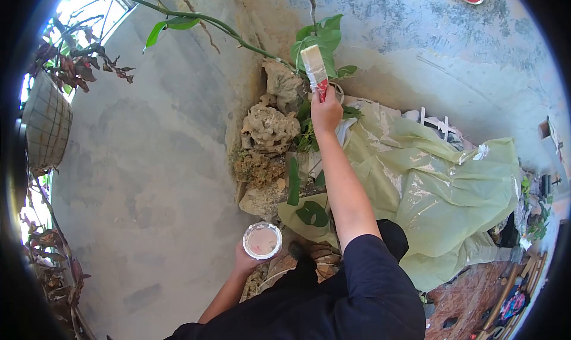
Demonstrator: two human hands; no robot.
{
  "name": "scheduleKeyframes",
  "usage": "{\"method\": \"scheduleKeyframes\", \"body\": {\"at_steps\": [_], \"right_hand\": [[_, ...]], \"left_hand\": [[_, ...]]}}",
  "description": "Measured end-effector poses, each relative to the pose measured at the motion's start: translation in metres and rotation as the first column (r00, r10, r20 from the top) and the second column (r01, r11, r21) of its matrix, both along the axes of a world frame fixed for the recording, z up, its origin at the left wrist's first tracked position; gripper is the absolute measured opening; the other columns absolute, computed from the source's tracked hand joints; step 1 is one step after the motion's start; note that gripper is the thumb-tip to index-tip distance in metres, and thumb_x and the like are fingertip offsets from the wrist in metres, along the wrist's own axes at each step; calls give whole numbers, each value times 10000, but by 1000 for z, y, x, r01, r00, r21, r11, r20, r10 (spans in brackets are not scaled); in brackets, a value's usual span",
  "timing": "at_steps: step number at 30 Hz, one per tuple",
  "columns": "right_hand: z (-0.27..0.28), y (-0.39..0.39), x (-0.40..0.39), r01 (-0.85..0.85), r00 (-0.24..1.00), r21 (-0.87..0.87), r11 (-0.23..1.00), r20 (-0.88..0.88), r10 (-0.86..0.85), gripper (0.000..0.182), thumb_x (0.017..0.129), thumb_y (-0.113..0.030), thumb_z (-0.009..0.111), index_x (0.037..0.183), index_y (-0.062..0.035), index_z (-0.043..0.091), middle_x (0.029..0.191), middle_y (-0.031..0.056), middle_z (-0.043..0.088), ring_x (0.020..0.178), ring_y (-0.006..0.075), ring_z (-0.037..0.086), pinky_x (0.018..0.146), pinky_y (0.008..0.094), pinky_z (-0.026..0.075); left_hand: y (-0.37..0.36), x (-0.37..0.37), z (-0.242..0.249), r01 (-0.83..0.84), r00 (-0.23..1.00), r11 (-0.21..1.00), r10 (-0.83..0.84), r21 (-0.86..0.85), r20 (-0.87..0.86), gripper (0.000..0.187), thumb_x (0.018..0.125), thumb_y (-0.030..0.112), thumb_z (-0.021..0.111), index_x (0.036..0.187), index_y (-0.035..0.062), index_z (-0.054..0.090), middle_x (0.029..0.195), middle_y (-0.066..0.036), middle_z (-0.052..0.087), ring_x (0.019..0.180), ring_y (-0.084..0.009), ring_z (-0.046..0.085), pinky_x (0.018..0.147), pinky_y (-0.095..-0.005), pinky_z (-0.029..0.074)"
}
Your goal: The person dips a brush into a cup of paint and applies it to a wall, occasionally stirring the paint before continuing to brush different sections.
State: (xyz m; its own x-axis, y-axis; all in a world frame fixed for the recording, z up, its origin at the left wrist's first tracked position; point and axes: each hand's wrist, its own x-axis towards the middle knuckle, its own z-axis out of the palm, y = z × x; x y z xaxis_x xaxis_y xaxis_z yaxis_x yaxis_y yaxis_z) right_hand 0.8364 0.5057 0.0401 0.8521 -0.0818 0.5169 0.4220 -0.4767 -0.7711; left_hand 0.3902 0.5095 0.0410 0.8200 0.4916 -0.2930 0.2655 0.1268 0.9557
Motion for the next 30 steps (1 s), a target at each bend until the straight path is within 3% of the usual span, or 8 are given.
{"method": "scheduleKeyframes", "body": {"at_steps": [4,13,16,22,30], "right_hand": [[-13,10,-8,-79,997,27,997,16,78,306,882,-359,773,987,-92,666,738,139,700,683,375,684,612,461,513],[-18,18,-26,-177,984,-42,983,15,178,394,809,-374,830,973,-55,669,649,116,633,592,346,636,571,417,493],[-16,21,-33,-277,960,-64,959,-48,275,341,816,-350,794,1027,-100,695,772,149,714,727,368,703,636,463,535],[-15,30,-49,-373,926,-105,922,-110,362,308,818,-344,777,965,-82,710,690,138,665,668,361,668,619,437,516],[-16,51,-67,-506,834,52,861,-228,503,336,831,-328,781,1024,-59,723,717,154,670,658,341,659,633,394,508]], "left_hand": [[0,-1,8,-5,1000,1000,4,22,9,801,601,158,997,1292,14,618,1220,-78,706,1121,-182,665,1029,-370,510],[4,-20,1,-22,1000,1000,22,14,12,805,603,153,997,1297,13,614,1222,-81,705,1122,-182,666,1028,-365,509],[6,-24,1,-29,999,1000,29,-3,18,808,604,150,996,1301,13,610,1221,-82,705,1121,-180,666,1025,-363,511],[6,-32,-2,-51,998,999,52,-12,34,795,612,151,991,1296,9,612,1215,-86,706,1113,-185,671,1017,-366,517],[7,-43,-8,-95,994,995,93,38,50,784,609,160,986,1282,-11,622,1210,-104,710,1106,-199,680,1010,-380,524]]}}
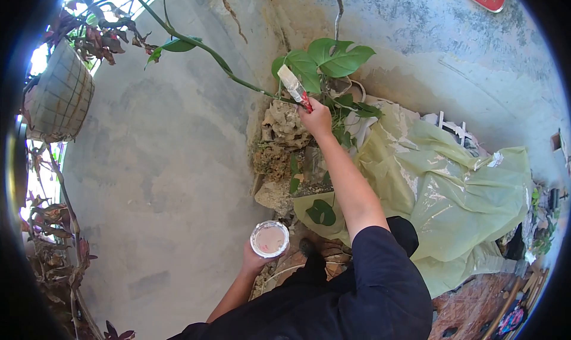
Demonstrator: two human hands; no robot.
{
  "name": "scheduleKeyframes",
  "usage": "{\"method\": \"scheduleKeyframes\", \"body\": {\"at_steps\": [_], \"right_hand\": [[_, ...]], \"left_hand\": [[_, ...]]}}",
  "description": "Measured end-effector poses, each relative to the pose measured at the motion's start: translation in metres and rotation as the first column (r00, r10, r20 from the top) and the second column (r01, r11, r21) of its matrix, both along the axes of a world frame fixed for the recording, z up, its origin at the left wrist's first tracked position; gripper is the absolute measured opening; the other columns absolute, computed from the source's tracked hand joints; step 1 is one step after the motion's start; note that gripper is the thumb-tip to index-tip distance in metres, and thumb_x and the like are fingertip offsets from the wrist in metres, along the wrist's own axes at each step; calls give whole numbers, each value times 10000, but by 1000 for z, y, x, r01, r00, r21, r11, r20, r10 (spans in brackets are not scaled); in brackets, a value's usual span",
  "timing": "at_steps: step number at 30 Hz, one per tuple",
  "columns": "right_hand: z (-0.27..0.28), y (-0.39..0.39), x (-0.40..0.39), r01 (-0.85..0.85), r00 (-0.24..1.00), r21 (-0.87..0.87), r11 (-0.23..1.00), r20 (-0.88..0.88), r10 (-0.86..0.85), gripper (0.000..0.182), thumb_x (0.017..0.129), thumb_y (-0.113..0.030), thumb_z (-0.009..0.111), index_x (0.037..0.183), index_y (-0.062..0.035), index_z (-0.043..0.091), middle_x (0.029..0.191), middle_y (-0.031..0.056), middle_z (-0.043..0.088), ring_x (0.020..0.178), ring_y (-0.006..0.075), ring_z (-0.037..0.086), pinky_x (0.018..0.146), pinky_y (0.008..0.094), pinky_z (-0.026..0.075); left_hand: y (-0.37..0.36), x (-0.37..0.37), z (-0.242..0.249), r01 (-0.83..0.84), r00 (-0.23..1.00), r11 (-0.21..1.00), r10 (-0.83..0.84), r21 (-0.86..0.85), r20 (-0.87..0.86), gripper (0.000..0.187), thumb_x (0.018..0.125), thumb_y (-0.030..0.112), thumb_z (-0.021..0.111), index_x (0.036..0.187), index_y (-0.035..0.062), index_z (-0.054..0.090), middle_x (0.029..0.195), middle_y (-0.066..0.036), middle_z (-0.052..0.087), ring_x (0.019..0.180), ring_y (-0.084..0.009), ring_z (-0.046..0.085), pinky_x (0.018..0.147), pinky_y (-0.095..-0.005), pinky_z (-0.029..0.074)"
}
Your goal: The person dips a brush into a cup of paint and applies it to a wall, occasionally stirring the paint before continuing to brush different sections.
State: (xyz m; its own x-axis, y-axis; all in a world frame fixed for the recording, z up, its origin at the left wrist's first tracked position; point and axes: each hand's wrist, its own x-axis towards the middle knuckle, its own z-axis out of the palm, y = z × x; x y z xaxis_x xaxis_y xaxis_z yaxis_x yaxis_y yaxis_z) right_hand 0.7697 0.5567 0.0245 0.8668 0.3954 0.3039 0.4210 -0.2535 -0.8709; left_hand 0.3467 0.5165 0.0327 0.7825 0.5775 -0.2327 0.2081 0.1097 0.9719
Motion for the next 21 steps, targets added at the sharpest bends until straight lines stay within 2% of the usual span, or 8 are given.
{"method": "scheduleKeyframes", "body": {"at_steps": [7,16,21], "right_hand": [[-18,21,-7,-109,992,66,992,-58,113,343,821,-306,797,1052,-62,728,754,143,689,659,310,639,659,378,512],[-29,41,-25,-199,968,83,976,-137,209,369,828,-296,812,1077,-39,720,739,93,653,664,204,603,673,350,496],[-24,42,-35,-220,965,46,974,-138,225,390,823,-295,812,1100,-37,720,736,101,653,666,216,602,680,363,495]], "left_hand": [[0,-6,3,-44,998,998,45,35,-45,779,597,192,997,1260,-8,641,1198,-103,717,1101,-193,683,1007,-375,526],[-4,-16,14,-76,994,997,78,30,-70,722,657,167,978,1272,11,634,1193,-80,719,1090,-176,681,1002,-354,520],[-4,-21,7,-97,993,995,96,1,-66,712,659,165,976,1265,9,636,1188,-83,721,1083,-176,685,996,-354,524]]}}
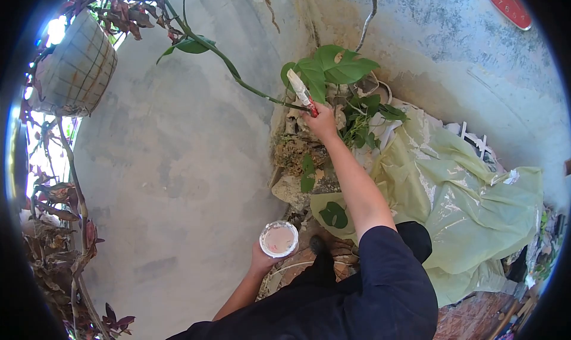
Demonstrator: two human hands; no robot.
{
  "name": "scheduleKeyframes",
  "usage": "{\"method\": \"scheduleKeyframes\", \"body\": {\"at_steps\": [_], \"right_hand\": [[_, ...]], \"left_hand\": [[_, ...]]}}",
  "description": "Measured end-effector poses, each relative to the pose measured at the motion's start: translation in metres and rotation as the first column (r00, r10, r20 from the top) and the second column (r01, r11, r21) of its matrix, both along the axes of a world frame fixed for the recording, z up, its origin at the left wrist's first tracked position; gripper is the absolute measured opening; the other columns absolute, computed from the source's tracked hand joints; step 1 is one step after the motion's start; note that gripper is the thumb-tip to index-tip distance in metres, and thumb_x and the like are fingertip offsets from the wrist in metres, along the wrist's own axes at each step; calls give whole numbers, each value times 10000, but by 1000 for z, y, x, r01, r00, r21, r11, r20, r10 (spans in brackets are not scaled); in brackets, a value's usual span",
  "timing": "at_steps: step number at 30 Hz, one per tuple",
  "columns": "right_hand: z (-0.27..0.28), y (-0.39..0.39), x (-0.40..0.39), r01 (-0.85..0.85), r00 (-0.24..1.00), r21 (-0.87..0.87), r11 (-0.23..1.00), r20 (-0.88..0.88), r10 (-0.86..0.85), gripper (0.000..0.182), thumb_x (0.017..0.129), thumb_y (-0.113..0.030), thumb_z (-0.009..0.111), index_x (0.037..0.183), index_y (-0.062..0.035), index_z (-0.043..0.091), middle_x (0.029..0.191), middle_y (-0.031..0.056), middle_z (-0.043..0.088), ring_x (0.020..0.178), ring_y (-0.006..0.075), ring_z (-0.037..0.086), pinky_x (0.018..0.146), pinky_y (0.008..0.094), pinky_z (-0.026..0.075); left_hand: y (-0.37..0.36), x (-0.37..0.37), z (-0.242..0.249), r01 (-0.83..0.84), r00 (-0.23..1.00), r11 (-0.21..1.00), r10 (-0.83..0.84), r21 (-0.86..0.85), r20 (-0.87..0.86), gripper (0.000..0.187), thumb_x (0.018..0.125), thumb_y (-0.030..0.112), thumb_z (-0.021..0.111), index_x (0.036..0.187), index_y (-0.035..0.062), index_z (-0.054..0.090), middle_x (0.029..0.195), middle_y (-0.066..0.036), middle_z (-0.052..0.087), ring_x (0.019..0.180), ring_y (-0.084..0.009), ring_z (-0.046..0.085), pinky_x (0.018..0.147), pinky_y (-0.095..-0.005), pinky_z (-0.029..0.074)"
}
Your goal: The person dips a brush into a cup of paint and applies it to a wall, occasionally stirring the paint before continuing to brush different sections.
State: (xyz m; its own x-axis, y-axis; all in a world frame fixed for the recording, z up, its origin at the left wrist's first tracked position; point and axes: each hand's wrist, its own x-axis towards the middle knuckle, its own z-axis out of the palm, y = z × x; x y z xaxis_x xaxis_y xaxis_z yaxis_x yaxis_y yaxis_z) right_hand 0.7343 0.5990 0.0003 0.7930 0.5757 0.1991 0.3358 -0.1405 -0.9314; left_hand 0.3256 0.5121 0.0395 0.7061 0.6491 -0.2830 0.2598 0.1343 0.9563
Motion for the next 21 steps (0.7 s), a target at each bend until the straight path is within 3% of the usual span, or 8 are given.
{"method": "scheduleKeyframes", "body": {"at_steps": [4,7,10,16,19,21], "right_hand": [[-5,5,-3,-29,998,39,999,-50,31,396,821,-297,810,1111,-41,725,733,105,657,672,230,605,689,373,498],[-15,9,-1,-43,999,62,997,-2,43,485,827,-287,831,1222,-33,707,652,-53,473,603,80,406,568,273,383],[-10,7,-2,-35,999,-6,999,-35,35,377,831,-285,794,1114,-44,726,712,107,647,652,223,585,676,366,494],[-16,11,0,-45,999,49,998,1,45,413,814,-297,820,1119,-37,720,653,60,571,601,187,500,617,352,459],[-19,14,1,-70,998,76,995,0,70,483,823,-293,839,1197,-19,703,659,-30,487,621,99,425,591,291,400],[-16,11,0,-70,997,38,997,-11,70,486,820,-300,844,1190,-19,704,663,-30,487,621,100,426,593,292,401]], "left_hand": [[1,-1,-5,3,1000,1000,-3,8,-14,725,649,177,983,1263,8,635,1191,-85,720,1090,-178,683,996,-357,525],[1,-1,-7,8,1000,1000,-7,14,-23,733,644,185,986,1263,6,635,1192,-86,720,1097,-180,681,995,-357,526],[2,0,-5,14,1000,1000,-13,14,-23,732,645,187,985,1262,6,636,1193,-88,720,1101,-181,680,995,-358,526],[1,5,-1,20,999,1000,-20,11,-29,726,649,176,982,1264,5,637,1194,-88,720,1094,-181,683,996,-360,526],[1,6,-2,13,1000,1000,-13,-4,1,720,653,169,979,1265,5,637,1196,-88,720,1093,-179,684,999,-358,525],[1,7,-2,12,1000,1000,-11,-15,11,715,656,167,977,1265,6,638,1199,-89,719,1096,-179,684,1001,-356,523]]}}
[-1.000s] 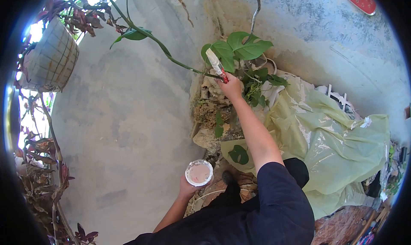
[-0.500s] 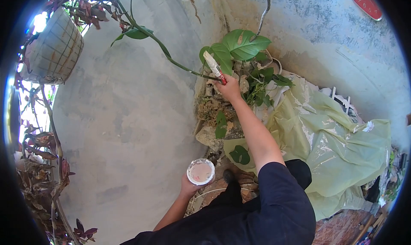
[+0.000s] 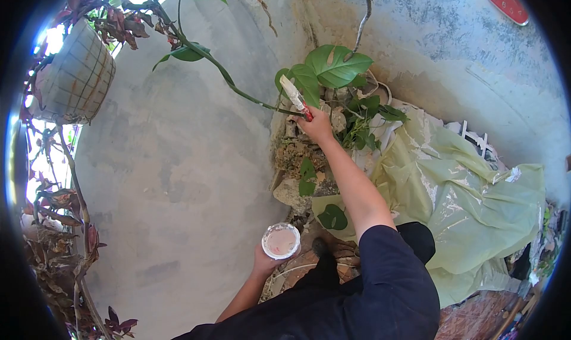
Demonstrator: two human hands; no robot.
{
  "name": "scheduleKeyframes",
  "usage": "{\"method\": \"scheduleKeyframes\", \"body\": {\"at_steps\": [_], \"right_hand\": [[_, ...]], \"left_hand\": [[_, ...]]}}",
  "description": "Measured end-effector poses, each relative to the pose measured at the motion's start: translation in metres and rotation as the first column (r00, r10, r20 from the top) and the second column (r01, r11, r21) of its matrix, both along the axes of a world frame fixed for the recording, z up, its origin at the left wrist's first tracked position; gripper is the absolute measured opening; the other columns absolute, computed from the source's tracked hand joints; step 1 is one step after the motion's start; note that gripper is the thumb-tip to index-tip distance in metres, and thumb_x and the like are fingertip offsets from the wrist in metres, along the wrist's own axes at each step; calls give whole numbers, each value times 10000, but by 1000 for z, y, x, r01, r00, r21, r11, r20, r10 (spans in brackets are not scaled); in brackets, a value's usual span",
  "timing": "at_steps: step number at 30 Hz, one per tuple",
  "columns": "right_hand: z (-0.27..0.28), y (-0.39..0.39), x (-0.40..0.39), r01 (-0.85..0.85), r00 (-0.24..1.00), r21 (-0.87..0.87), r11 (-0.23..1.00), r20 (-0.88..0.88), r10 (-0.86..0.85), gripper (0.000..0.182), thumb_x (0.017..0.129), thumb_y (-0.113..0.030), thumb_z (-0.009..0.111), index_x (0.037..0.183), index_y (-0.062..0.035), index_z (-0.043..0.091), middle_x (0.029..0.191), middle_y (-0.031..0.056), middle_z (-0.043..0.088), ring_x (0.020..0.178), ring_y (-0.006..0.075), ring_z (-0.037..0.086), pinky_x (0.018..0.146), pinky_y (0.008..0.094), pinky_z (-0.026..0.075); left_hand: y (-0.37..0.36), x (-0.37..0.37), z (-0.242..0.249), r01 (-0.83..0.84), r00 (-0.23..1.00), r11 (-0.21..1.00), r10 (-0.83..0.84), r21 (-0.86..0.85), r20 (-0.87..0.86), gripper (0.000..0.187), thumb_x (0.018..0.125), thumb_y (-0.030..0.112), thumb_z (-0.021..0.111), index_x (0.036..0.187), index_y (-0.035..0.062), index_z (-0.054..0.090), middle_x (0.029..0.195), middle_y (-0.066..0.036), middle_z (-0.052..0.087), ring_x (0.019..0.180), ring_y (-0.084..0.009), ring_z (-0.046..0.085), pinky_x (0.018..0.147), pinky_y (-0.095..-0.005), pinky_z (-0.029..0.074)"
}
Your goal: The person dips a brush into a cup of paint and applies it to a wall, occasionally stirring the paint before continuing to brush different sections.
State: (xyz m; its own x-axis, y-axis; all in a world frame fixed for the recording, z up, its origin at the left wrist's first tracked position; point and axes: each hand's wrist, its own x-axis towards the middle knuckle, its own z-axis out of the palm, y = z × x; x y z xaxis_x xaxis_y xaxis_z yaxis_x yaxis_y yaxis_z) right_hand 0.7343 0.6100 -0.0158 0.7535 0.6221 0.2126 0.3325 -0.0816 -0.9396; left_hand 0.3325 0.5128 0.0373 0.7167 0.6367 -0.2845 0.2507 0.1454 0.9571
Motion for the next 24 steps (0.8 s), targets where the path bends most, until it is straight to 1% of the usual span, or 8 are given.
{"method": "scheduleKeyframes", "body": {"at_steps": [1,4,7,10,16,19,22,24], "right_hand": [[5,-2,-2,0,1000,-19,1000,-4,0,487,818,-304,846,1187,-19,704,665,-30,487,621,101,426,594,293,402],[6,-3,-2,-6,1000,61,998,23,5,481,789,-348,862,1119,-30,713,633,10,503,595,134,449,577,322,412],[8,-6,-3,-14,999,6,1000,-39,14,521,771,-381,877,1123,-36,708,631,-8,467,595,118,429,568,313,394],[7,-7,0,-29,998,-10,1000,-53,28,543,762,-386,886,1130,-31,702,634,-16,466,598,112,430,568,312,394],[-1,-9,0,-34,999,93,995,-32,37,592,773,-388,874,1185,-8,683,662,-11,510,617,107,447,576,315,407],[5,-27,-5,-14,999,201,980,-46,23,572,795,-371,860,1195,-2,681,680,-13,522,639,98,456,587,302,410],[10,-69,-24,158,987,106,982,-42,-154,451,854,-287,832,1160,9,682,780,-24,586,713,63,503,671,252,450],[15,-109,-54,265,948,-18,964,-179,-264,419,863,-320,818,1087,6,680,725,-2,512,651,120,467,627,310,439]], "left_hand": [[0,1,1,1,1000,1000,-1,4,-4,717,656,168,978,1266,6,637,1200,-89,719,1097,-178,684,1002,-356,523],[-1,3,2,4,1000,1000,-4,22,-20,723,653,169,980,1268,6,636,1204,-88,717,1101,-178,681,1005,-357,521],[-1,2,-1,5,999,1000,-4,26,-37,732,650,171,982,1273,7,633,1206,-87,716,1104,-177,680,1008,-357,519],[-2,3,-2,4,1000,1000,-4,1,-28,740,649,174,983,1278,8,630,1207,-87,716,1107,-178,679,1009,-358,519],[-3,4,1,1,1000,1000,-1,-2,3,744,649,178,983,1281,8,628,1208,-88,715,1115,-182,676,1009,-363,520],[-2,2,1,-1,1000,1000,1,4,21,749,643,172,986,1280,9,628,1215,-88,712,1115,-181,674,1006,-364,522],[0,0,-3,-18,1000,999,17,44,26,745,637,160,985,1272,1,631,1209,-89,713,1100,-181,677,996,-364,525],[-2,0,-3,-40,999,997,40,62,11,730,637,143,975,1262,-19,633,1191,-93,717,1073,-182,684,981,-361,529]]}}
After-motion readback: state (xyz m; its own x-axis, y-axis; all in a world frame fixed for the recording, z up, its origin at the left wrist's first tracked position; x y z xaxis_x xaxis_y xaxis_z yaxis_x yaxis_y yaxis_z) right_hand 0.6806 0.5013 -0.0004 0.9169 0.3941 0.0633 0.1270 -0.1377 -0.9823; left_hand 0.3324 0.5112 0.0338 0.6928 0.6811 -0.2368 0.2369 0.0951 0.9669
